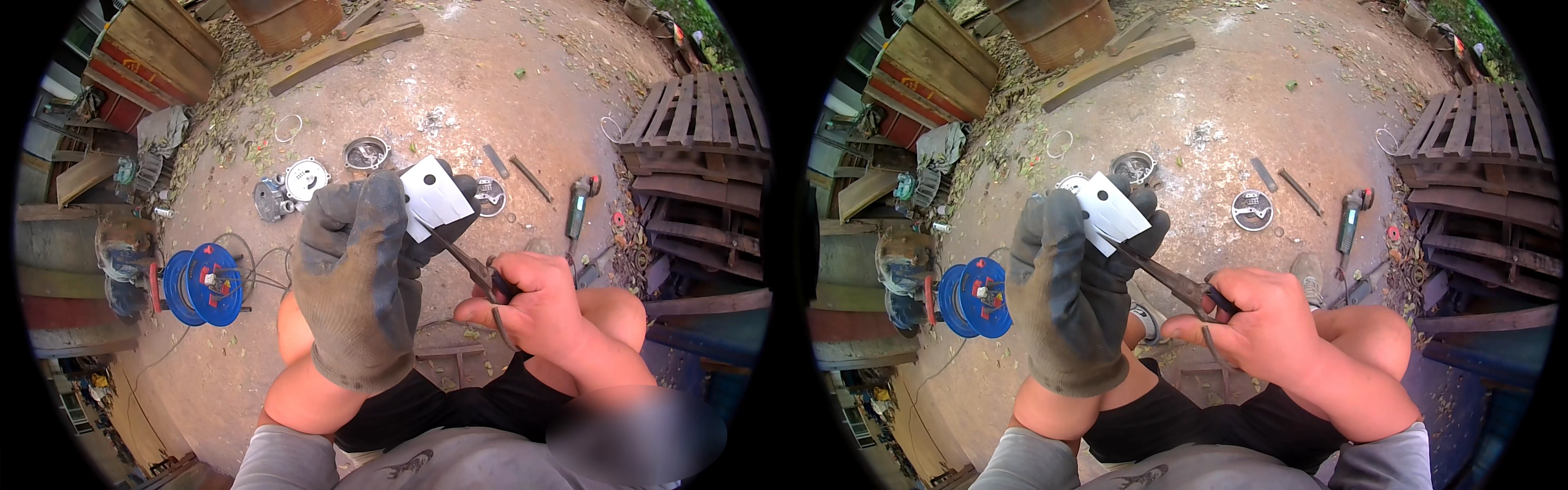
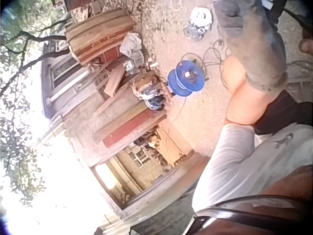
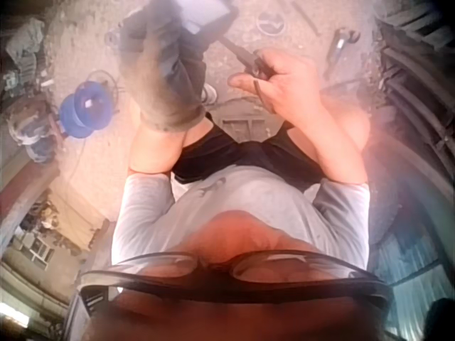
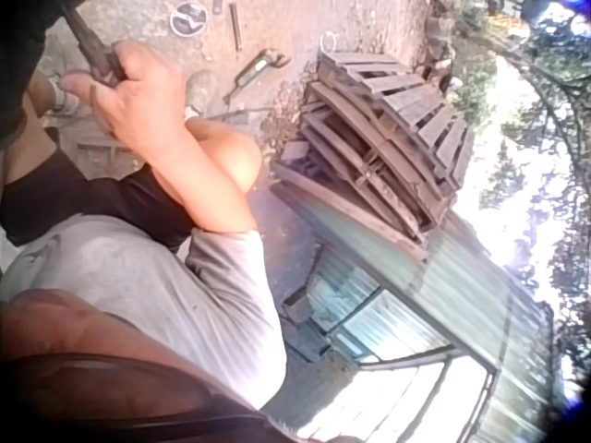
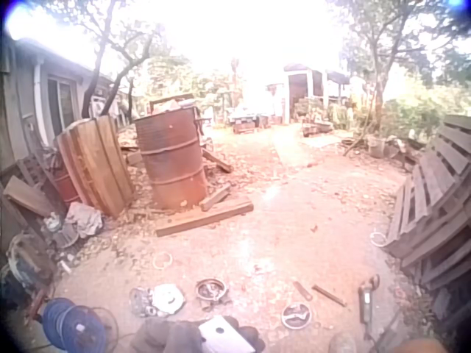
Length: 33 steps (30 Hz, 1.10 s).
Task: The person sits on the ground and uses a metal file to smooth the edges of a small, square metal plate. They hold the plate with a gloved left hand and file it with their right hand, occasionally rotating the piece to work on different sides.
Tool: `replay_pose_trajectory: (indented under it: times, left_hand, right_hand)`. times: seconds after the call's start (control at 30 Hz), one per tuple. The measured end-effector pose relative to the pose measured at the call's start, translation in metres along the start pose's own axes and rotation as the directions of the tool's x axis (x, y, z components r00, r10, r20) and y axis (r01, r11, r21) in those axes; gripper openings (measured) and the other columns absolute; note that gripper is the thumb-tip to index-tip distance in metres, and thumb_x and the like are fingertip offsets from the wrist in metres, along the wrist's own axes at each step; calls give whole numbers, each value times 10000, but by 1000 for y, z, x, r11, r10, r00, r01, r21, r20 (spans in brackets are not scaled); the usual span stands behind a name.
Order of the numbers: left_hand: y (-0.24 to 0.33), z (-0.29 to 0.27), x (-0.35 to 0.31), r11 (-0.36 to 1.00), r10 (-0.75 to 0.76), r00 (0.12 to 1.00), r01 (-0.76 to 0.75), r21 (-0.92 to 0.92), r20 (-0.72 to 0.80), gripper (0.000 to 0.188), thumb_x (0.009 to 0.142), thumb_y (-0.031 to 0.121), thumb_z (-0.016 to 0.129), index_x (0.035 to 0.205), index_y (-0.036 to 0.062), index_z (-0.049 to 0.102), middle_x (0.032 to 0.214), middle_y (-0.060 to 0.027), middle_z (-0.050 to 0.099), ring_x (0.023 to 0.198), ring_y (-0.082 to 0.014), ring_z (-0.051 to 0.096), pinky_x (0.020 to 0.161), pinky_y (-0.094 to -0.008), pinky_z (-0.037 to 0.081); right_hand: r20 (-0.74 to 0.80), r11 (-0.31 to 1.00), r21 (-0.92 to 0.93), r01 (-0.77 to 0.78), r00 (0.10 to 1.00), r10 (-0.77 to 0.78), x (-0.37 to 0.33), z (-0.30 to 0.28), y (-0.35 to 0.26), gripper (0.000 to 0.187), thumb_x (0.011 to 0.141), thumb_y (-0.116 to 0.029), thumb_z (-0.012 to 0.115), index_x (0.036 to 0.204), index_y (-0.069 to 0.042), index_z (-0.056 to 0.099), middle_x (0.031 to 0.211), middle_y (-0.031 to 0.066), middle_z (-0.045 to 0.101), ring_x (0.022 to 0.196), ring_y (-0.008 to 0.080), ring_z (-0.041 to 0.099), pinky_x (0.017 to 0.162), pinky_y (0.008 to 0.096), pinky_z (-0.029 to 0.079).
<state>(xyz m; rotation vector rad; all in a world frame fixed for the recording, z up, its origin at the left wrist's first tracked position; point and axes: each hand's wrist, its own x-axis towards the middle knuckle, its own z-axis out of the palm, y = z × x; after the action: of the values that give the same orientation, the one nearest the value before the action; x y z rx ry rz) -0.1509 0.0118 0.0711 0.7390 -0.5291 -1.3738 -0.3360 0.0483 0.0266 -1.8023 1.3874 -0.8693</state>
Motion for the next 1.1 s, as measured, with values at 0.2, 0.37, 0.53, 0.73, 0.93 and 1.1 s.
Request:
replay_pose_trajectory:
  times: [0.2,0.37,0.53,0.73,0.93,1.1]
  left_hand:
    - [1,1,-1,1000,-24,1000,24,3,14,116,1076,113,689,1103,9,645,1051,-119,741,958,-220,770,903,-454,678]
    - [-1,0,-2,999,-31,1000,31,27,-3,105,1072,98,691,1104,8,648,1049,-117,743,938,-203,765,890,-428,678]
    - [-3,-2,-2,999,-25,1000,25,43,4,137,1095,135,650,1141,7,636,1092,-148,741,988,-242,757,904,-443,667]
    - [-7,-11,-1,988,-18,999,13,152,33,257,1148,208,548,1263,-14,607,1227,-233,731,1152,-361,753,986,-547,659]
    - [4,-9,6,999,19,996,-22,33,87,267,1147,201,539,1252,-33,613,1255,-250,724,1157,-362,750,984,-547,661]
    - [8,-17,14,1000,-6,994,5,12,105,267,1144,198,541,1249,-36,615,1282,-265,712,1168,-367,744,976,-543,666]
  right_hand:
    - [6,1000,7,-12,1000,12,1,-2,-1,566,721,-453,993,720,-27,620,616,85,570,534,251,552,509,370,440]
    - [4,999,25,-32,999,32,1,-3,-3,558,722,-444,996,727,-23,630,616,88,577,526,232,559,500,362,438]
    - [1,1000,16,-12,1000,12,0,-2,-2,556,719,-437,997,721,-20,629,612,98,574,524,247,562,497,365,439]
    - [-8,1000,20,1,1000,-1,-2,-1,1,560,716,-424,999,706,-21,610,612,103,571,528,270,557,495,380,430]
    - [82,999,26,-29,996,26,0,-5,-1,548,773,-362,986,686,-25,562,619,98,558,551,245,536,523,365,423]
    - [227,935,260,-241,957,183,-6,-9,-1,431,874,-300,923,737,-28,618,626,14,549,609,102,487,539,311,405]
